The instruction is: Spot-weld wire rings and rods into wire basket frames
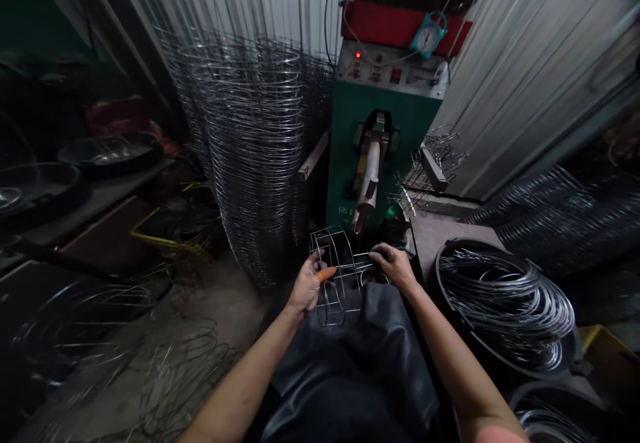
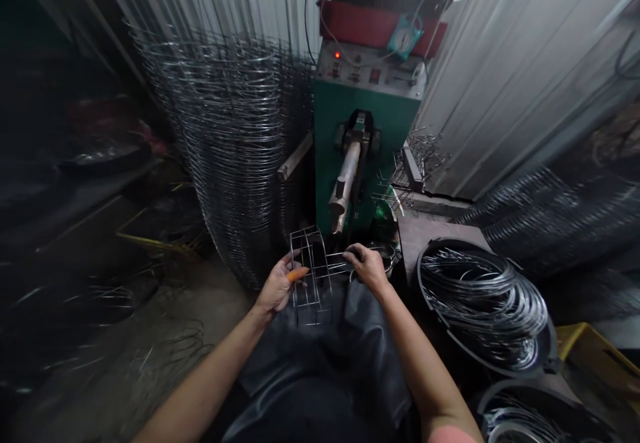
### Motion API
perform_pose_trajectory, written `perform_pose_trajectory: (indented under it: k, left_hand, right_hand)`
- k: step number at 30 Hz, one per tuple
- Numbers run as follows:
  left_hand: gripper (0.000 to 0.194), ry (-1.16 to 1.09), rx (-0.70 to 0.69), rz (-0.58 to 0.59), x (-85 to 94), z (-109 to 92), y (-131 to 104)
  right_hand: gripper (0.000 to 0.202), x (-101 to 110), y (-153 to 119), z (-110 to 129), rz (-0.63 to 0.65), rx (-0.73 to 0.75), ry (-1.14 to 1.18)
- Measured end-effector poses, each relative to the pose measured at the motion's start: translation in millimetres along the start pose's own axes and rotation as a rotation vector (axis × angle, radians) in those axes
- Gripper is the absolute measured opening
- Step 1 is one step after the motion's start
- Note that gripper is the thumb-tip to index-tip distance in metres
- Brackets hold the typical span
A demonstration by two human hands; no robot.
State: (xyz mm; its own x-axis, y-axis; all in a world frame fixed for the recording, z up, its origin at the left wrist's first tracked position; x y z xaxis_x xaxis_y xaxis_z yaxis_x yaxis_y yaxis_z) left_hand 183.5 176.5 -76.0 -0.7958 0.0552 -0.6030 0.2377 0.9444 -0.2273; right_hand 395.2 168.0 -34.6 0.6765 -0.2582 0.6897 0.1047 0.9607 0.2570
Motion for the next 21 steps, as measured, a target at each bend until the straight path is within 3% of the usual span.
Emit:
perform_pose_trajectory:
  k: [9,21]
  left_hand:
    - [0.061,-0.06,0.063,-0.083,-9.2,14.2,37.5]
    - [0.056,-0.093,0.101,-0.151,-19.5,16.5,57.4]
  right_hand:
    - [0.028,-1.5,28.7,-13.9,-0.027,-0.017,-0.081]
    - [0.029,0.5,48.6,-23.4,-0.037,-0.002,-0.059]
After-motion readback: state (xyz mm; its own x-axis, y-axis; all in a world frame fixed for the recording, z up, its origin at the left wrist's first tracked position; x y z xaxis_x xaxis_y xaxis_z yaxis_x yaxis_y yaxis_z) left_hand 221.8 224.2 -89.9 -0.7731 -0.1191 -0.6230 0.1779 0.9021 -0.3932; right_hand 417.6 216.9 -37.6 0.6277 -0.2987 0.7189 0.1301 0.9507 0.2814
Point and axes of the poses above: each hand's wrist, its own y-axis towards the middle knuckle, its own x-axis out of the back of the hand, z = x × y, the point moved 6 cm from there along y, towards the middle knuckle, and after that the axes turned 5 degrees about -y, right-handed, at the moved point
